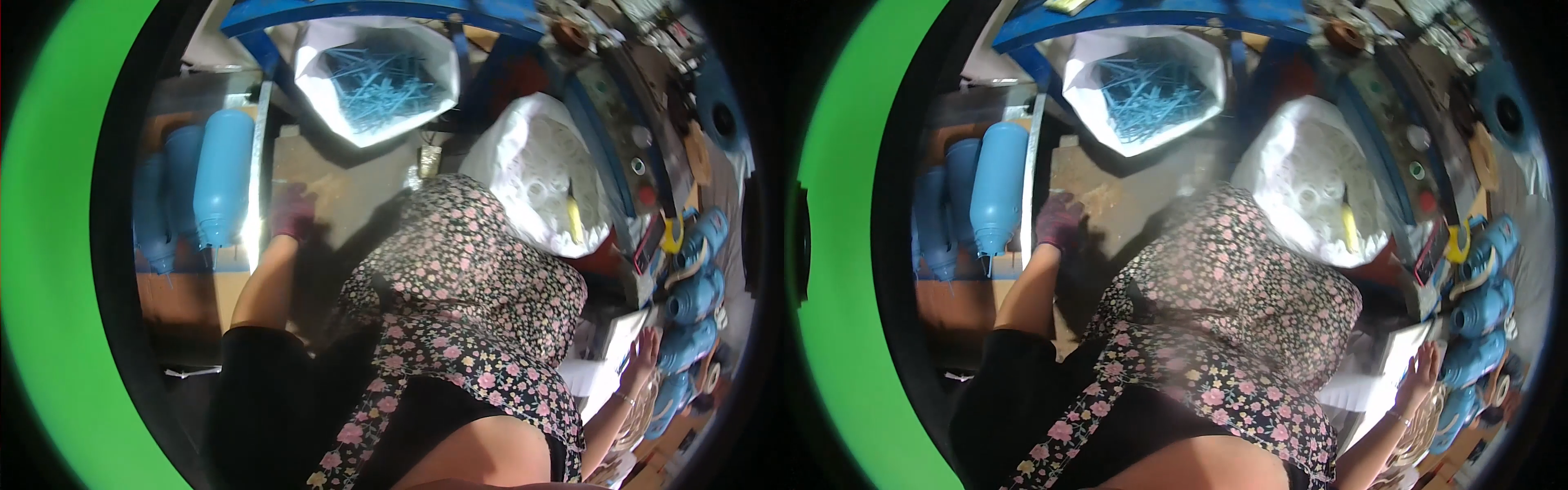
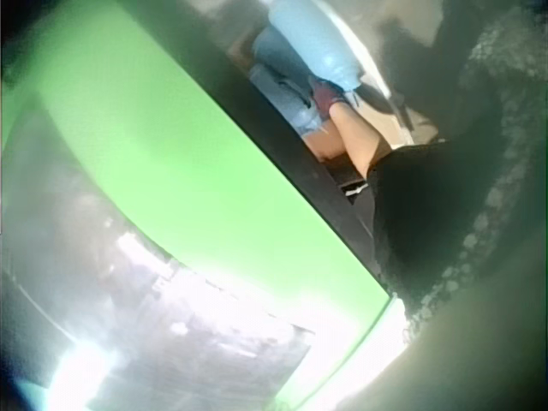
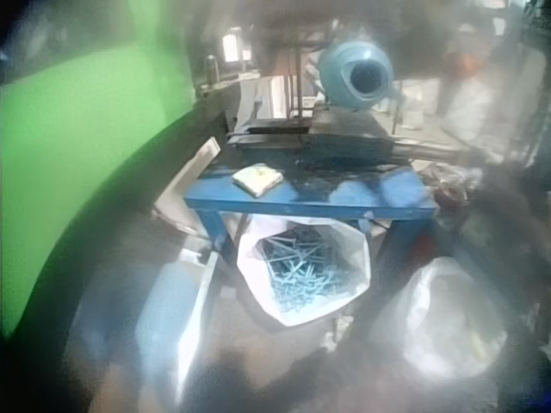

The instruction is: The person assembles thermal flasks by inserting white plastic liners, placing them into blue outer shells, attaching handles, and applying labels.

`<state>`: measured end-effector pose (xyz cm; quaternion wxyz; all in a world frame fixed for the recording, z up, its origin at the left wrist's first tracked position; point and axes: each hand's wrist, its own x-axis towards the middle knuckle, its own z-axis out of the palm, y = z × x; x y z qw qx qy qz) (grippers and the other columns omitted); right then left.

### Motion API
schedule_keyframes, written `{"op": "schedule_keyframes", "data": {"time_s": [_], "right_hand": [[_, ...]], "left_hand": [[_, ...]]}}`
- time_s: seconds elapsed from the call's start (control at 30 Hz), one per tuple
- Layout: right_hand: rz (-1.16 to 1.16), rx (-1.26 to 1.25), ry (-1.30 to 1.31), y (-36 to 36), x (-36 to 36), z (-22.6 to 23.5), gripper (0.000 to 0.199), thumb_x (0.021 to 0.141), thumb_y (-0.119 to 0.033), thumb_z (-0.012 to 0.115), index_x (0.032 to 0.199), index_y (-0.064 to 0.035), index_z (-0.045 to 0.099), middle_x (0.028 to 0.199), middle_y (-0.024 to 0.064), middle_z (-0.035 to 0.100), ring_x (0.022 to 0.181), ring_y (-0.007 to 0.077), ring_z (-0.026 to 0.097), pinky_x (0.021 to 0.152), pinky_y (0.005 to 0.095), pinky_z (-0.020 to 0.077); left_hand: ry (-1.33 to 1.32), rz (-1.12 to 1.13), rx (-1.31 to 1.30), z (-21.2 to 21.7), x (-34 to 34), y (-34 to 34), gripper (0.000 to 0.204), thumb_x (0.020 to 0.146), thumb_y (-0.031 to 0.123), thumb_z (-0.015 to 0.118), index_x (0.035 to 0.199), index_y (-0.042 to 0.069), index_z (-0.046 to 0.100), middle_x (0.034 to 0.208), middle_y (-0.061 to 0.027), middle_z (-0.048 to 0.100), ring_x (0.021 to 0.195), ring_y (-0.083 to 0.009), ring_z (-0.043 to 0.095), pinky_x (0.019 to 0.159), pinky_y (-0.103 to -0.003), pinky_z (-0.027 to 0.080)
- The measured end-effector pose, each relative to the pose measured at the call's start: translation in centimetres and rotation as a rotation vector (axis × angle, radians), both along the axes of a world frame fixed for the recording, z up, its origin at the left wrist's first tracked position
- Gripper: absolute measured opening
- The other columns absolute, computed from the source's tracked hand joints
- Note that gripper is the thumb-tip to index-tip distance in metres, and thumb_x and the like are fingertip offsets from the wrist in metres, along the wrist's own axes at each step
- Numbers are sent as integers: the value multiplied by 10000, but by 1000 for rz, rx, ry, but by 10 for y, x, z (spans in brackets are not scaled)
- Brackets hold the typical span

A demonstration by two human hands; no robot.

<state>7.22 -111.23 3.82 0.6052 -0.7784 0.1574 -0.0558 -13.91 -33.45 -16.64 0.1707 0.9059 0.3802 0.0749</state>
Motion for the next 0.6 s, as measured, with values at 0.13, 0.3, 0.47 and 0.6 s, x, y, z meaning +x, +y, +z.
{"op": "schedule_keyframes", "data": {"time_s": [0.13,0.3,0.47,0.6], "right_hand": [[32,-157,28,50,-26,37,401,966,-242,544,1328,-76,501,1297,76,567,1208,191,526,994,338,399],[-30,-92,175,63,-11,27,391,965,-260,549,1310,-80,515,1253,65,592,1145,179,562,950,318,430],[150,-46,212,142,9,10,302,959,-197,569,1219,-44,559,1117,61,628,1017,141,593,886,279,465],[292,-32,150,182,14,32,257,962,-164,567,1185,-37,579,1064,58,640,944,121,611,862,261,483]], "left_hand": [[-41,191,447,109,-36,80,341,793,323,614,972,38,663,1006,-165,636,924,-347,590,803,-430,462],[-175,997,-759,95,-136,150,602,835,514,580,1184,24,596,1048,-151,651,896,-230,616,761,-359,502],[-873,819,-966,73,-139,102,505,872,504,610,1138,74,615,959,-69,638,796,-203,601,617,-340,502],[-241,381,-210,78,-112,140,624,784,450,686,1239,44,551,1216,-162,547,1075,-297,521,847,-366,431]]}}
